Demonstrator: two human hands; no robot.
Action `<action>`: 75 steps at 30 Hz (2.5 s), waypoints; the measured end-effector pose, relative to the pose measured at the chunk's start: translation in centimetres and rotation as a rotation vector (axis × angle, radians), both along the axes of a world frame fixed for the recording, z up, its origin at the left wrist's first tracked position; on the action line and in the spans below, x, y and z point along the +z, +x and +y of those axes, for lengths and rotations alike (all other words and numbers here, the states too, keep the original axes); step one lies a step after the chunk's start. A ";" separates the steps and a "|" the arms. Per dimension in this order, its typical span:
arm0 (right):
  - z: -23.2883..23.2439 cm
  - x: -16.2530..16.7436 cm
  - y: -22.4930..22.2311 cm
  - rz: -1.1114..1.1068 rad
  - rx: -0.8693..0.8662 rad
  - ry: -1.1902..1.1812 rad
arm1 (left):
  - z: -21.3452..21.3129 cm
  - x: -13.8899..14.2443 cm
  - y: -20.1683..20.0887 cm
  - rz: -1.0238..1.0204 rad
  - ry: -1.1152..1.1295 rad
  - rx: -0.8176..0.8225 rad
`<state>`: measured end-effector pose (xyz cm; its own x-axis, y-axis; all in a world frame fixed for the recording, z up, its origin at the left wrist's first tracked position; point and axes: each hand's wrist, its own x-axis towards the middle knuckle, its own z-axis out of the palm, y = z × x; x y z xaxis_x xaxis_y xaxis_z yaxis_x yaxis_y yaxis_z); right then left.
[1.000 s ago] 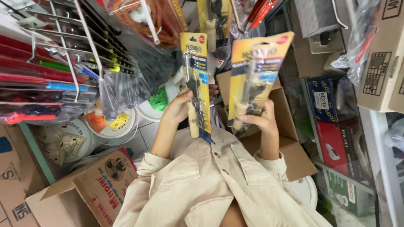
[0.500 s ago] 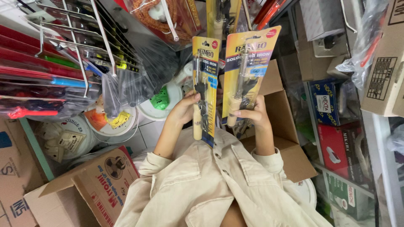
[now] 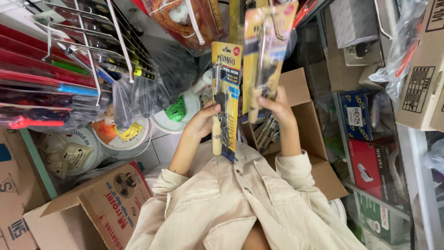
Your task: The person picks up packaged soldering irons and a small plastic toy, inspects the packaging, and places some items into a cardboard box while hanging others on a metal wire rack.
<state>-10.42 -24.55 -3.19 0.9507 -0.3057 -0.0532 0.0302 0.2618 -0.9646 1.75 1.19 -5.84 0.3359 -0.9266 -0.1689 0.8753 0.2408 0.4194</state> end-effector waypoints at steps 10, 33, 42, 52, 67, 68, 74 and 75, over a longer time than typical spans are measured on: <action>-2.5 -0.8 10.4 -0.105 -0.176 -0.274 | 0.3 5.3 0.2 -0.131 -0.043 -0.011; -2.1 -3.5 12.6 -0.098 -0.556 -0.810 | -0.8 5.3 -0.6 -0.070 -0.075 -0.051; 1.1 0.0 12.0 -0.152 -0.569 -0.653 | -1.0 5.2 -0.6 -0.051 -0.067 -0.055; -0.3 -2.4 12.4 -0.087 -0.581 -0.726 | -1.1 5.0 -0.5 -0.034 -0.066 -0.073; 5.8 5.5 -0.3 -0.227 -0.138 -0.093 | -0.6 8.9 0.0 -0.393 0.234 0.073; 6.1 6.3 -0.5 -0.243 -0.121 -0.113 | -0.6 9.5 0.1 -0.430 0.223 0.084; 6.6 10.0 -0.8 -0.316 -0.169 -0.269 | -0.2 12.0 -0.6 -0.915 0.533 0.141; 6.7 10.2 -0.7 -0.341 -0.178 -0.278 | -0.2 12.2 -0.9 -0.988 0.493 0.193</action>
<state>-11.17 -17.80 7.01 0.8312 -0.4241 0.3595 0.3782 -0.0426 -0.9248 0.83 1.00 6.32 0.6565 -0.7498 -0.0829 0.0714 -0.0477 0.9963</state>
